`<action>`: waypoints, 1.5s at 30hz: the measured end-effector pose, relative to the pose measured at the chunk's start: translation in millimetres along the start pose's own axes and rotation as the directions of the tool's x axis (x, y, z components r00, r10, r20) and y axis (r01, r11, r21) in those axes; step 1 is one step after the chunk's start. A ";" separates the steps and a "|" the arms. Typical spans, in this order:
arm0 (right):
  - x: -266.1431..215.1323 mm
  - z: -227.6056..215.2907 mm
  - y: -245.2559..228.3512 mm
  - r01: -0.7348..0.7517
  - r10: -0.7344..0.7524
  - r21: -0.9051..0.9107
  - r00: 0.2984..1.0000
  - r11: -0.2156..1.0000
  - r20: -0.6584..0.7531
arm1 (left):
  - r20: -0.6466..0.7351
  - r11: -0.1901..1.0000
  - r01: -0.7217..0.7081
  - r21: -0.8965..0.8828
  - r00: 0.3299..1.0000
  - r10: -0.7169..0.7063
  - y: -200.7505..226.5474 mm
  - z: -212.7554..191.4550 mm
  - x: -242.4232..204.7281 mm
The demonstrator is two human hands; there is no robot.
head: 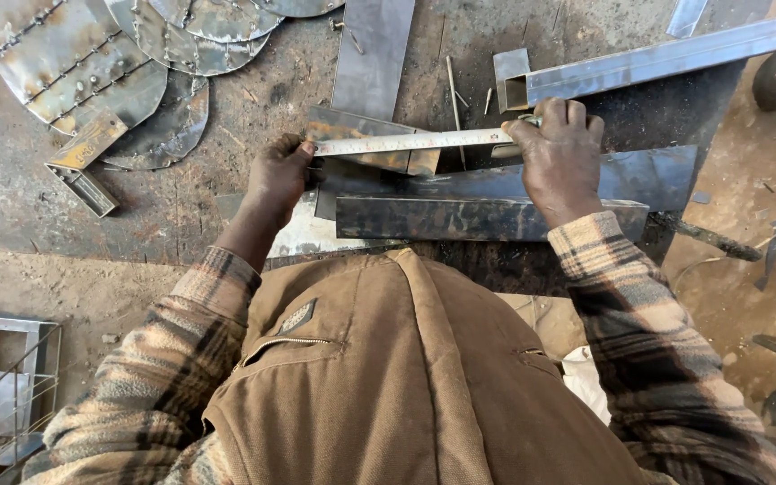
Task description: The person measures a rectangular metal tube using a folding ruler and a speed square, then marks the metal with a marker. They reposition the tools to measure and mark different sections of the tube on a workbench.
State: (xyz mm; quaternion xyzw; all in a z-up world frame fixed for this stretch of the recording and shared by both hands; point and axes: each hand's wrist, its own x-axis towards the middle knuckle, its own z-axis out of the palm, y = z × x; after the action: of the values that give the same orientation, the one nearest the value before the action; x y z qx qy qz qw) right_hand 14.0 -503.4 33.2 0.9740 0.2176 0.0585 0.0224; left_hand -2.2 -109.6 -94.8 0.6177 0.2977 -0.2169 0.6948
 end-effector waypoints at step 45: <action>-36.2 2.4 -12.6 -0.127 0.135 -0.064 0.981 0.990 0.140 | 0.041 0.991 0.118 0.063 0.992 -0.120 0.1 -13.5 12.2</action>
State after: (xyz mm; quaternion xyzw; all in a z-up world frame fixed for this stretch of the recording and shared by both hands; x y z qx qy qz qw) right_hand -23.5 -507.5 26.2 0.9869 0.1493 -0.0045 0.0606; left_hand 4.8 -95.4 -103.9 0.6145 0.3117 -0.2805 0.6682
